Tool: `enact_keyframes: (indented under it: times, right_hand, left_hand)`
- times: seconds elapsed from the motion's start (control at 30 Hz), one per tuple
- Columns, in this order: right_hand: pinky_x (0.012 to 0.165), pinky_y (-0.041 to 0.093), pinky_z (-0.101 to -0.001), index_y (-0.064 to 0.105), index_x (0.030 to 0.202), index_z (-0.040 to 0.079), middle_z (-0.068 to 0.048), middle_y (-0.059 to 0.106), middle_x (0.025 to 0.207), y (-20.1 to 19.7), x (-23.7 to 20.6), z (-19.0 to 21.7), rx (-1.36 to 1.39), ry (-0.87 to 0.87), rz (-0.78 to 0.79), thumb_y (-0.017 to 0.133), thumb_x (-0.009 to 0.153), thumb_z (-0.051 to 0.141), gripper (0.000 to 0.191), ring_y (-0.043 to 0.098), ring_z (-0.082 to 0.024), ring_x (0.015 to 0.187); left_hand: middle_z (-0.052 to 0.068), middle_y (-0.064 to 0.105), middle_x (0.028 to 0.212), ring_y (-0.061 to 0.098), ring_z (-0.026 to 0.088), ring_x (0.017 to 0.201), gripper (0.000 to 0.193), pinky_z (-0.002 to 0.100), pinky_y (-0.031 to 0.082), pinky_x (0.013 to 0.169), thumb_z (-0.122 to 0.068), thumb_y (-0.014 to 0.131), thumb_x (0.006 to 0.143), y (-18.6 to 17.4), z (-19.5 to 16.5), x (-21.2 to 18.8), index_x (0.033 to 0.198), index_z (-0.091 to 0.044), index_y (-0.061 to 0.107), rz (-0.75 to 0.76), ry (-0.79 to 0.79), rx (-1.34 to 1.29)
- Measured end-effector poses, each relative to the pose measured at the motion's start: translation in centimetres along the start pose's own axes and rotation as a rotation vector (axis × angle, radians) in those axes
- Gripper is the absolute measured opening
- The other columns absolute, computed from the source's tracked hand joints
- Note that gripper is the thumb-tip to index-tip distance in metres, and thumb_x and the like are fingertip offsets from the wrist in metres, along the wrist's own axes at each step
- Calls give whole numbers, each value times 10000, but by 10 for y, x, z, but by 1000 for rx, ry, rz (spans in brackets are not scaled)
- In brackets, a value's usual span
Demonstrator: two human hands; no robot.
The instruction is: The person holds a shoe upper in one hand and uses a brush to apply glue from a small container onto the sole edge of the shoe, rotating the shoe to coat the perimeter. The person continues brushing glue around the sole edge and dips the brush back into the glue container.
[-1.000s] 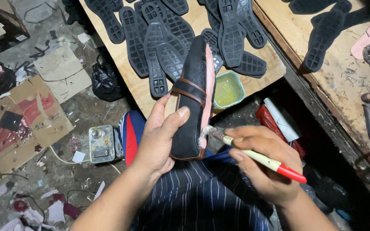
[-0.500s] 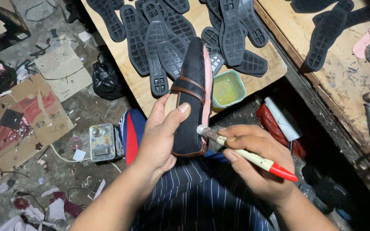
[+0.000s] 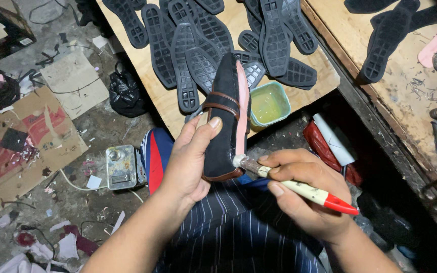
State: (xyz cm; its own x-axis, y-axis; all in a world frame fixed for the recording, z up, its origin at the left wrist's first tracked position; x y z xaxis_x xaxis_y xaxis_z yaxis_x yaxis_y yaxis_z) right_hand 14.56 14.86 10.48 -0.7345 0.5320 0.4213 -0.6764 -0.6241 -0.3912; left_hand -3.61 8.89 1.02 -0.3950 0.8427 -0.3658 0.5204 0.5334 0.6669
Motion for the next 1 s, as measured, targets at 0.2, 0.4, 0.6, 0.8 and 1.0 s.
enact_keyframes:
  times: [0.2, 0.4, 0.6, 0.8, 1.0]
  right_hand:
    - [996, 585, -365, 640, 1084, 6, -190, 689, 1211, -2, -1, -7, 109, 15, -65, 690, 897, -17, 196, 710, -262, 1107]
    - [999, 583, -362, 635, 1087, 4, -192, 690, 1220, 1, 1, -9, 94, 6, -54, 697, 905, -19, 194, 713, -254, 1108]
    - [1003, 580, -361, 639, 1097, 4, -195, 693, 1221, 2, -1, -11, 180, 36, -25, 690, 900, -15, 204, 709, -254, 1120]
    - [1007, 576, -361, 645, 1091, 1, -201, 690, 1227, 0, -3, -15, 217, 61, 2, 688, 901, -16, 196, 705, -250, 1116]
    - [1024, 572, -370, 650, 1082, 3, -201, 693, 1223, -3, -3, -17, 266, 55, 12, 688, 908, -12, 179, 700, -250, 1107]
  left_hand:
    - [98, 694, 1031, 707, 176, 840, 421, 362, 616, 692, -256, 636, 939, -2, 7, 0, 1283, -26, 555, 8, -58, -9]
    - [85, 688, 1062, 697, 160, 880, 408, 328, 604, 752, -241, 644, 968, 1, 6, 1, 1298, -15, 566, 35, -30, -38]
    - [77, 679, 983, 698, 175, 813, 354, 361, 609, 671, -284, 629, 956, 1, 8, -1, 1213, -44, 594, -10, -116, -33]
    - [98, 702, 989, 703, 197, 833, 343, 373, 608, 717, -295, 631, 972, 3, 10, -2, 1189, -30, 637, -9, -156, -71]
    - [99, 743, 1086, 731, 182, 931, 468, 352, 593, 828, -361, 619, 949, 1, 20, -1, 1267, -20, 656, 8, -258, -139]
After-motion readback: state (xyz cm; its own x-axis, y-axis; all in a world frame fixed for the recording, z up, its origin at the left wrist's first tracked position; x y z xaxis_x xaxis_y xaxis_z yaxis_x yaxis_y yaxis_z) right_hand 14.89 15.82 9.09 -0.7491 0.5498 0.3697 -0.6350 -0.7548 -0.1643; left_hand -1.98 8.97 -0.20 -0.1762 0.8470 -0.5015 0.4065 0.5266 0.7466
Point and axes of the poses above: each hand's wrist, its own x-axis towards the middle knuckle, its own y-axis out of the palm, z = x × y, the point moved 7 cm from there along x, towards the middle knuckle
